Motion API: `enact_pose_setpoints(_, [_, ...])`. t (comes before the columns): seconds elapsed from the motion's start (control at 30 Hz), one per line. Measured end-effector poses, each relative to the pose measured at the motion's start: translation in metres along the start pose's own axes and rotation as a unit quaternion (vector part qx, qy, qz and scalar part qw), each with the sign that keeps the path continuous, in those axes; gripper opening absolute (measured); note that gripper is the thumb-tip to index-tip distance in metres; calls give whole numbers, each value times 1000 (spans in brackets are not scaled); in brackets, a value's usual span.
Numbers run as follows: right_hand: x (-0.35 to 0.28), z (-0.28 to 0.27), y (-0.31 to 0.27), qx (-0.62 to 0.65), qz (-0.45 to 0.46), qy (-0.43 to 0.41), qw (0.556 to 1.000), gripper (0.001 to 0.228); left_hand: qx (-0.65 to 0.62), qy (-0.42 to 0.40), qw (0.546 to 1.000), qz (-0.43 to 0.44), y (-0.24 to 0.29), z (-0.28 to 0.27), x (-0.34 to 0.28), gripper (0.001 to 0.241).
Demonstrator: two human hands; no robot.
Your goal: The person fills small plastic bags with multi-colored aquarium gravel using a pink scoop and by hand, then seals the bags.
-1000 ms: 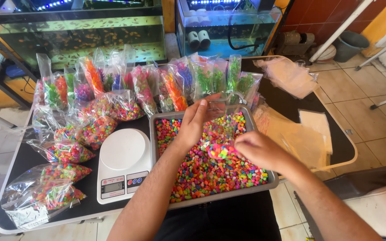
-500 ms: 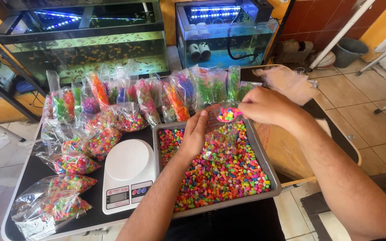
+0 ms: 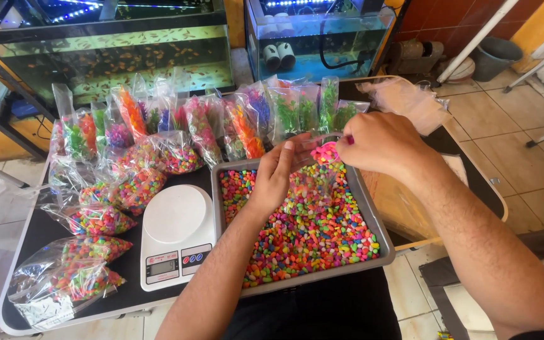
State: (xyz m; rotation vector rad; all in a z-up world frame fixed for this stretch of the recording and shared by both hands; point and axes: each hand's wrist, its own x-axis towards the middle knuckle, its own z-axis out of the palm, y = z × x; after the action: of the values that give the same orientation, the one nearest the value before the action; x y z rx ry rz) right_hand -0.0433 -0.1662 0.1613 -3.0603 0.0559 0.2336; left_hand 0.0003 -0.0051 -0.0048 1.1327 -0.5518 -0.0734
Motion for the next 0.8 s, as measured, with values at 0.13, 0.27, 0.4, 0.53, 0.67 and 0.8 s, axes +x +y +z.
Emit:
enact_pose_setpoints(0.13, [1, 4, 5, -41, -21, 35, 998, 37, 14, 0, 1000, 7, 6, 2, 0, 47])
enact_pose_setpoints(0.27, [3, 12, 14, -63, -73, 97, 991, 30, 27, -3, 1000, 6, 13, 4, -1, 48])
enact_pose_setpoints(0.4, [0, 22, 20, -92, -146, 158, 972, 29, 47, -15, 999, 18, 12, 1, -1, 48])
enact_pose_setpoints(0.53, [-9, 22, 22, -106, -154, 154, 970, 28, 49, -6, 999, 11, 12, 0, -1, 49])
enact_pose_setpoints(0.67, [-23, 29, 37, -95, -166, 266, 945, 19, 56, -21, 998, 1, 8, -4, -2, 51])
enact_pose_setpoints(0.8, [-57, 4, 39, -31, -90, 193, 977, 20, 82, -31, 991, -105, 26, -3, -1, 65])
